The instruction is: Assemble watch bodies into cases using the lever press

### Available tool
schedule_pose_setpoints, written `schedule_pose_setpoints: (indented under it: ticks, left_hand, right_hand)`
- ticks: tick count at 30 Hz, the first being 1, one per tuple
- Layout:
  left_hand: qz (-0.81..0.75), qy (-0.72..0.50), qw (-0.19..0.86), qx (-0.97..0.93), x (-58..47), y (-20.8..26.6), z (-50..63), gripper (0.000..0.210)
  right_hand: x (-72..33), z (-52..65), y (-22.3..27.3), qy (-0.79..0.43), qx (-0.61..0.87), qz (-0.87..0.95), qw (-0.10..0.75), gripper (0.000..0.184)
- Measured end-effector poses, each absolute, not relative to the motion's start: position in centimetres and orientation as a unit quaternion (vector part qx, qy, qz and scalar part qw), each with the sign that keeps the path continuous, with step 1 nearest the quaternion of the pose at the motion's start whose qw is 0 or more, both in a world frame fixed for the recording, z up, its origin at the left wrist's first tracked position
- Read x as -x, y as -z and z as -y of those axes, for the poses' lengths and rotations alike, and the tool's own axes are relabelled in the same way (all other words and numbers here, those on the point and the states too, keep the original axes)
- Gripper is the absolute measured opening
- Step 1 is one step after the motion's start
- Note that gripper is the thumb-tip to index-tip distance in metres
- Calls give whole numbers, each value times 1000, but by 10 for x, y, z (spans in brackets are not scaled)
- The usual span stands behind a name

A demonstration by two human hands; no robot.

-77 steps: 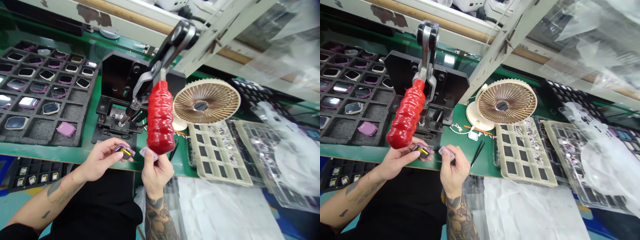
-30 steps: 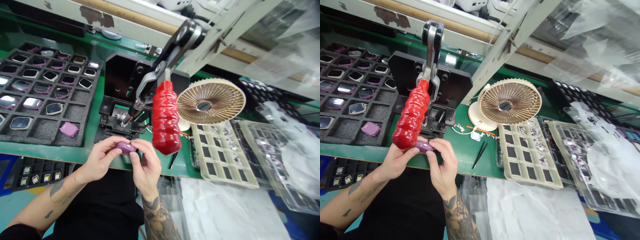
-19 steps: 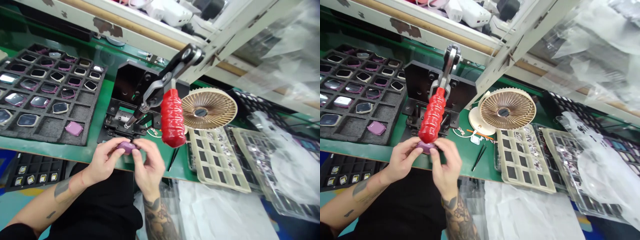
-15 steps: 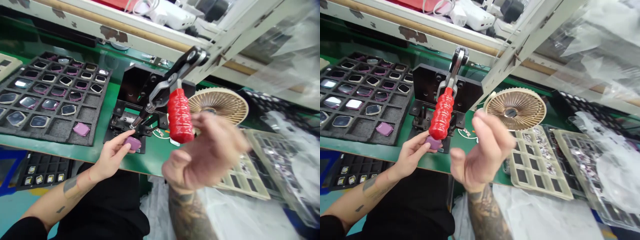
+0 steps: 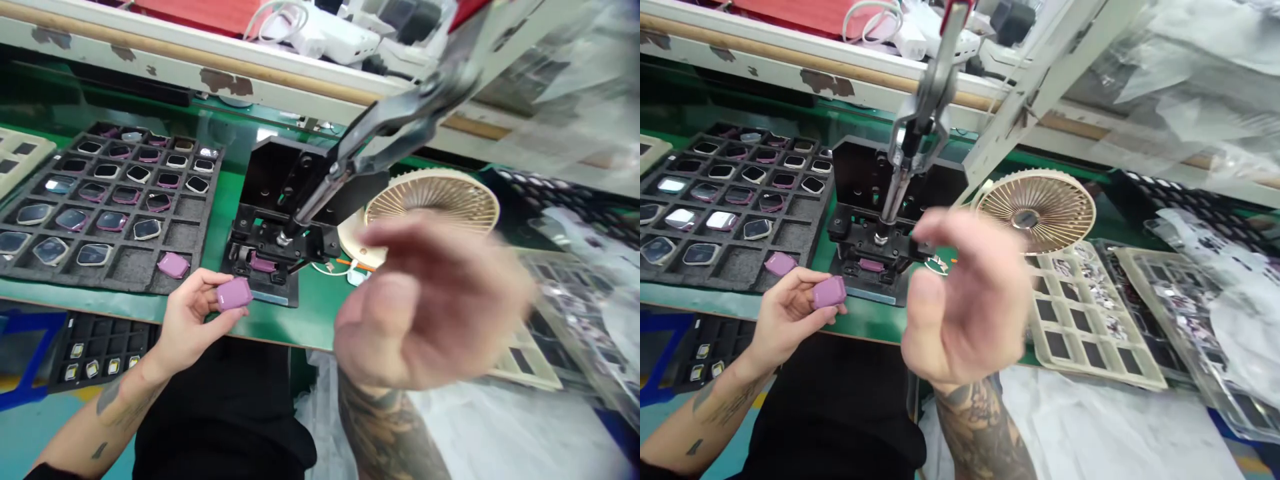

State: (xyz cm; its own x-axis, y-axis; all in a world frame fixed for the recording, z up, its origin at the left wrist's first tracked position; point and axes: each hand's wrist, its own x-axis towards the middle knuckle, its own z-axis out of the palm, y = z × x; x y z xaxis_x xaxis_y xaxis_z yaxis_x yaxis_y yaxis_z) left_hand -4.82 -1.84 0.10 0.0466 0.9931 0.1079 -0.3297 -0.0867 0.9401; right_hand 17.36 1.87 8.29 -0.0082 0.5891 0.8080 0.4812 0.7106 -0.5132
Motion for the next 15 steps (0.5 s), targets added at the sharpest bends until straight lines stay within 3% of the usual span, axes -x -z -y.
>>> schedule_pose_setpoints:
  ticks: [2,7,12,15]
  left_hand:
    - [-412,-572,523,-479,58,-6,21,37]
    - [-444,-539,515,-497,60,-7,19,38]
    - [-454,-505,567,-466,48,-2,16,58]
    - [-438,-484,589,-477,42,3,11,52]
  right_hand:
    - [-171,-9,-56,-54,360,725,585,35]
    - [-163,0,2,-68,438,794,416,46]
    - [-174,12,1,-63,426,786,444,40]
    - [-203,23,-10,-59,470,763,441,33]
